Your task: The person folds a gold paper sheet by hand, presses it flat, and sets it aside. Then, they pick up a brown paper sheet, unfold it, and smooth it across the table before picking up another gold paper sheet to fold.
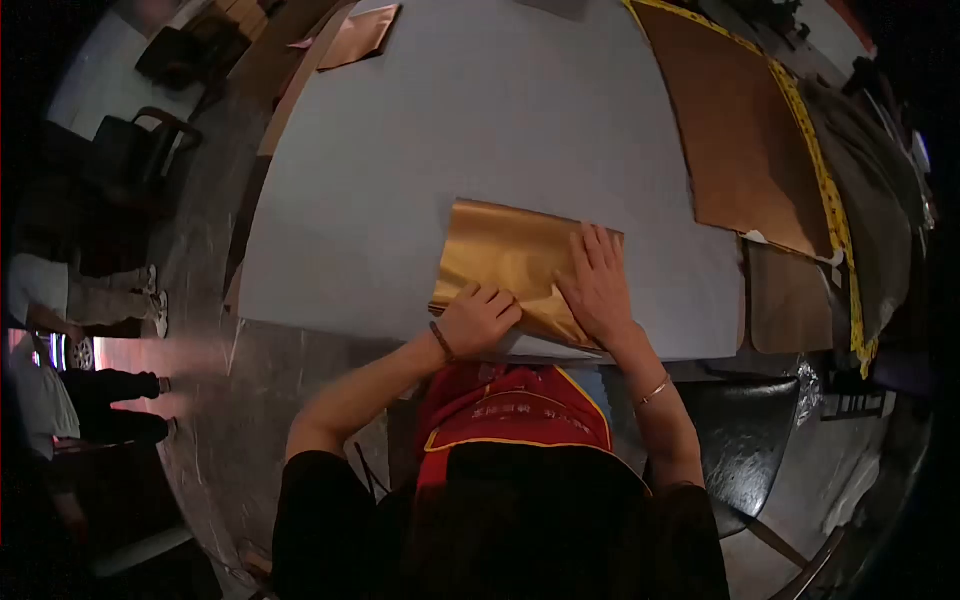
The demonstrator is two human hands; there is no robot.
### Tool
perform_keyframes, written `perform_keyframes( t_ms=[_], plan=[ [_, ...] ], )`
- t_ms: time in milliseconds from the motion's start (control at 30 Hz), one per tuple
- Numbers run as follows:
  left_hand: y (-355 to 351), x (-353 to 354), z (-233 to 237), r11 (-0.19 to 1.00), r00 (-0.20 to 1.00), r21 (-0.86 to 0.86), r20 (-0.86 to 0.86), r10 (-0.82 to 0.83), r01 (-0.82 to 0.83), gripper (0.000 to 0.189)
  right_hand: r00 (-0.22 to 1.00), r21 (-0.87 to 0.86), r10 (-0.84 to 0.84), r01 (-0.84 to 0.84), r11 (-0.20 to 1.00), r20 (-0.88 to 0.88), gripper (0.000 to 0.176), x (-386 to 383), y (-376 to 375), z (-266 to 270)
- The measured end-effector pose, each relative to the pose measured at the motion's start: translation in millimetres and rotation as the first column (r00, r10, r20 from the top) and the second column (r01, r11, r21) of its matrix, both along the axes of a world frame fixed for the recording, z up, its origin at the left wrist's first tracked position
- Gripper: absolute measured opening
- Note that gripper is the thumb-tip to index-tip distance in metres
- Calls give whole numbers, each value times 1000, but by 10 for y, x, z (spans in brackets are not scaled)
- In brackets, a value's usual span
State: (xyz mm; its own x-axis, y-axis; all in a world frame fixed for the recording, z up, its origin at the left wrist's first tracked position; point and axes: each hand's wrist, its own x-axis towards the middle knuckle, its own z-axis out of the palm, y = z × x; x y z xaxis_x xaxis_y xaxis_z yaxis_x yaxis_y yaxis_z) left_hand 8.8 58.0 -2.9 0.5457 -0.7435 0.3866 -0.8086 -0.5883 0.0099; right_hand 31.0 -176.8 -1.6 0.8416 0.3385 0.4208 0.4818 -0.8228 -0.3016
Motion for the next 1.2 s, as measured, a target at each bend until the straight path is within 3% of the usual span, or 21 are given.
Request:
perform_keyframes(
  t_ms=[67,233,300,333,400,433,467,533,567,633,667,800,933,1033,1200],
  plan=[
    [-3,-10,-18,1000,1000,8,23,-10,10,19,992,-189,-64,42,981,-111,56,77,98,-61],
    [17,-68,68,1000,1000,-3,-18,-1,1,26,986,-225,-73,37,974,-153,70,93,151,-182],
    [-10,-118,177,997,980,-69,-197,26,-40,26,978,-240,-102,56,969,-182,72,75,156,-142],
    [-32,-90,195,997,979,-71,-201,23,-39,26,977,-243,-104,57,968,-185,72,85,151,-160],
    [-98,27,231,960,924,-247,-381,32,-135,28,989,-199,-70,43,979,-133,73,96,148,-206],
    [-175,151,379,964,794,-137,-599,105,-230,39,988,-202,-71,42,979,-137,73,85,142,-202],
    [-294,262,332,963,792,-138,-601,104,-231,39,984,-221,-74,37,975,-161,73,79,140,-179],
    [-586,424,186,901,875,-315,-467,126,-298,60,980,-242,-73,26,970,-185,73,79,125,-209],
    [-690,441,133,899,874,-317,-468,129,-303,60,986,-218,-65,31,976,-152,73,76,108,-287],
    [-849,464,30,946,845,-128,-496,199,-298,75,982,-151,-74,48,987,-173,70,111,118,-318],
    [-881,452,-77,925,868,-155,-428,253,-346,77,982,-153,-69,42,987,-177,70,110,141,-288],
    [-740,493,-116,897,812,-62,-454,365,-438,76,986,-209,-98,68,976,-137,72,117,181,-254],
    [-700,498,-80,826,786,-33,-330,522,-563,70,977,-175,-75,40,984,-198,77,112,173,-183],
    [-797,495,-82,888,876,-135,-285,390,-439,73,970,-200,-121,79,977,-212,78,124,199,-198],
    [-810,526,-190,901,848,-100,-393,355,-423,74,982,-240,-108,68,968,-158,78,131,184,-222]
  ],
)
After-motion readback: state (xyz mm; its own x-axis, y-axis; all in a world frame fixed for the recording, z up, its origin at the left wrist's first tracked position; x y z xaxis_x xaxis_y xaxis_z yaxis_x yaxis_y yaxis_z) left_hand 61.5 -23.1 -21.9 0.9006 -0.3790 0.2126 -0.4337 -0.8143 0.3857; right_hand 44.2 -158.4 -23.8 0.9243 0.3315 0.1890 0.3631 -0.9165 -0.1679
